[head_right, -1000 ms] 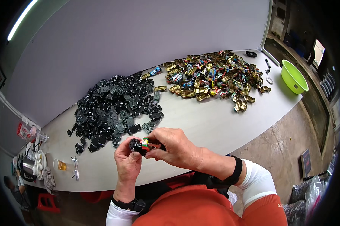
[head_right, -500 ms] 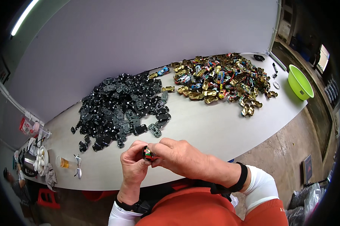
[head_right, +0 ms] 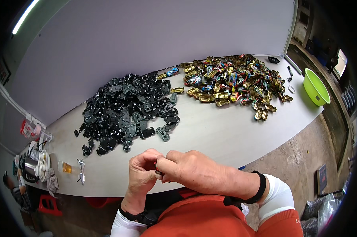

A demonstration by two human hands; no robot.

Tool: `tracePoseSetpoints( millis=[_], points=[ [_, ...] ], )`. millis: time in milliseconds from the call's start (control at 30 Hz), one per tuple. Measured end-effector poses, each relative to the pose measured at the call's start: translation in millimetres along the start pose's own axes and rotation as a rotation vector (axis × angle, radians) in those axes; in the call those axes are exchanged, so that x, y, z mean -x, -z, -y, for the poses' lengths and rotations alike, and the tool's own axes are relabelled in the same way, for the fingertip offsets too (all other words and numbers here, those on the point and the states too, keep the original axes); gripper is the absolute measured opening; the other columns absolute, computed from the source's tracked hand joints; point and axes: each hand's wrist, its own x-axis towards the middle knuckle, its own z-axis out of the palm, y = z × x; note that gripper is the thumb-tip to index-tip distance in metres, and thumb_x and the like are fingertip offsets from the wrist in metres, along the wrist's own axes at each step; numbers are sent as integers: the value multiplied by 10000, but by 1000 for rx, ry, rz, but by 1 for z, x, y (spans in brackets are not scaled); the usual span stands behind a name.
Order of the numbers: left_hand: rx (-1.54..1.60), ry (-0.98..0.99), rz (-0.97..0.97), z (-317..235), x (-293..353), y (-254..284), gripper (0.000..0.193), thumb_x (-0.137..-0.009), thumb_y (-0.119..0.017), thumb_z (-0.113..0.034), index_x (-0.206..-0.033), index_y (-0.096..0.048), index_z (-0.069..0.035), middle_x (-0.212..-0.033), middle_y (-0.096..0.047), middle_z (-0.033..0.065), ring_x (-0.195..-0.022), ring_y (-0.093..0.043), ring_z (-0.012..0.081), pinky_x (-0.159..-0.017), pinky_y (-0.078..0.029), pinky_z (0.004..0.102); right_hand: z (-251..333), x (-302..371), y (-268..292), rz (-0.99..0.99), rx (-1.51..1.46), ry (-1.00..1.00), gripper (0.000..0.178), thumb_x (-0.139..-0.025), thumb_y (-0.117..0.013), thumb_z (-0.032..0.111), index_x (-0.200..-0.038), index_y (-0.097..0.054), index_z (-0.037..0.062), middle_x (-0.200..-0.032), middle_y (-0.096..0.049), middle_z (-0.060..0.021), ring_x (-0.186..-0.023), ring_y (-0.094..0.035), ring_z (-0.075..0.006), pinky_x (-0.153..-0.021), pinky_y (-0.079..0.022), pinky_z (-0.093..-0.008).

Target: The person assembles small keychains by hand at a workbench. They pick up a black plastic base and a small metal car charm, then press the two parts together to form a complete unit. The person repeats this process with multiple items, handling them one at a time.

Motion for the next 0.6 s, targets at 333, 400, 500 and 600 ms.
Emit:
tracePoseSetpoints(
  millis=[333, 400, 500, 600],
  points=[
    [-84, 86, -178, -6, -1, -2, 276, -742, -711, -51, -944, -528, -8, -920, -526, 71, -657, -546, 95, -456, -469, 187, -24, 0, -17, -127, -392, -321, 218, -704, -746, 129, -802, -595, 6, -714, -593, -96, -613, -620, -166, -519, -492, -281],
    [3, 136, -325, 5, -3, 4, 253, -775, -683, -58, -872, -450, -45, -839, -550, 73, -510, -515, 98, -333, -392, 195, -43, 3, -28, -182, -441, -239, 196, -797, -662, 129, -956, -628, 19, -708, -587, -77, -640, -582, -139, -557, -470, -267],
    [158, 205, -433, 9, 2, 15, 246, -784, -675, -59, -898, -457, -45, -789, -558, 72, -520, -521, 110, -350, -402, 189, -51, 2, -30, -165, -592, -387, 216, -898, -530, 157, -1032, -619, 13, -677, -556, -40, -652, -520, -108, -597, -444, -251],
    [229, 275, -454, 6, 5, 23, 193, -810, -641, -52, -947, -511, -15, -805, -593, 110, -525, -517, 116, -373, -405, 185, -56, 7, -22, -41, -733, -541, 262, -939, -446, 161, -1071, -603, -2, -656, -525, -11, -643, -470, -92, -608, -429, -241]
  ],
)
